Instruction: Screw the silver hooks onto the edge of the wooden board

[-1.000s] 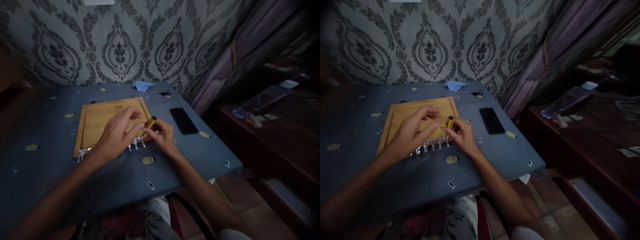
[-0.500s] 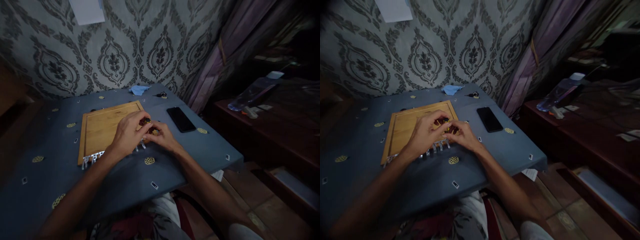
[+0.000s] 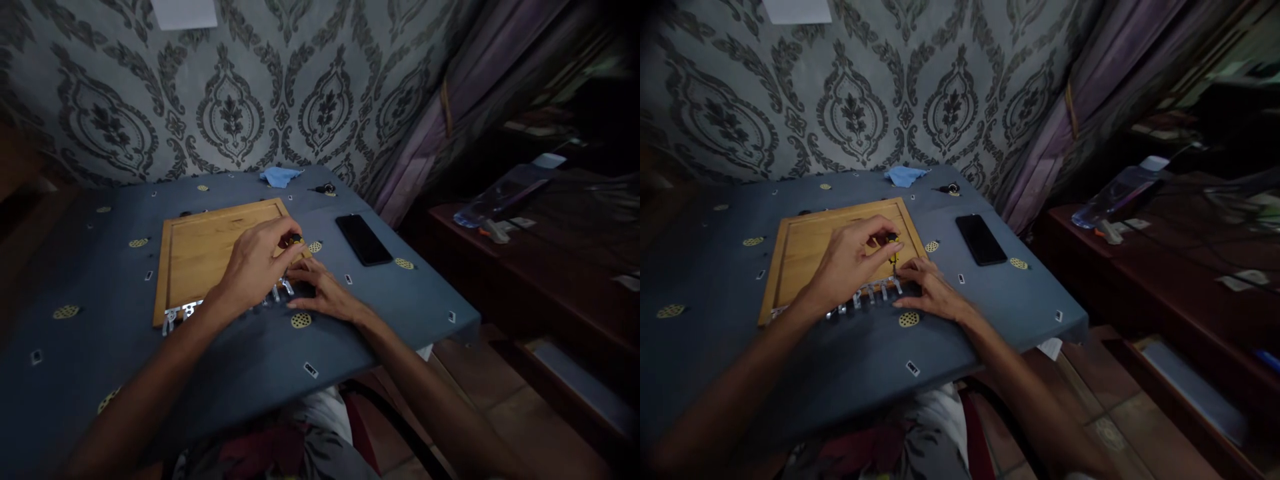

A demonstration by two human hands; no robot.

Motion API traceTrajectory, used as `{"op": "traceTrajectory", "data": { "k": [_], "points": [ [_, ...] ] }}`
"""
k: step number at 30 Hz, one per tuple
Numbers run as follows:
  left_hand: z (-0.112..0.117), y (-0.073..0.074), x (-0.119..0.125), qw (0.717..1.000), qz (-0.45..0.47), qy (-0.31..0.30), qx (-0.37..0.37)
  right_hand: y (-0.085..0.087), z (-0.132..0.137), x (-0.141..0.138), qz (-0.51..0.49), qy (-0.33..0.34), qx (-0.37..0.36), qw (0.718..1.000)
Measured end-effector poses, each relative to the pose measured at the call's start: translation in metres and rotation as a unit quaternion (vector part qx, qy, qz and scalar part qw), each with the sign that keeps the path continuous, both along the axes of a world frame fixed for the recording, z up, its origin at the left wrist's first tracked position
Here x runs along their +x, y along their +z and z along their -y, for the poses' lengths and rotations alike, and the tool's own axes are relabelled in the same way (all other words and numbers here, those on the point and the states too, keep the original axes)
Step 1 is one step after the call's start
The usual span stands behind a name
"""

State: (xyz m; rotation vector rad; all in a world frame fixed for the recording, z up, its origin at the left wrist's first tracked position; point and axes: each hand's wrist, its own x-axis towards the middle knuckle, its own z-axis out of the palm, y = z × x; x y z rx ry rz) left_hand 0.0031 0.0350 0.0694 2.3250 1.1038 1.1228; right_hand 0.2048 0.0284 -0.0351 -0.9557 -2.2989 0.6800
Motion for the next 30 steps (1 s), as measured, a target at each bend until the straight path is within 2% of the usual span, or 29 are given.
{"op": "traceTrajectory", "data": {
  "k": [17, 23, 30],
  "points": [
    [-0.005, 0.004, -0.007, 0.999, -0.022, -0.022, -0.015, -0.003, -0.003, 0.001, 0.009, -0.009, 0.015, 1.000],
    [-0.008, 0.001, -0.007, 0.998, -0.013, -0.042, -0.036, -0.005, -0.005, 0.001, 0.000, -0.014, 0.013, 1.000],
    [-0.014, -0.004, -0.007, 0.998, -0.030, -0.032, -0.054, -0.004, -0.006, 0.000, -0.001, -0.008, 0.012, 1.000]
  ]
}}
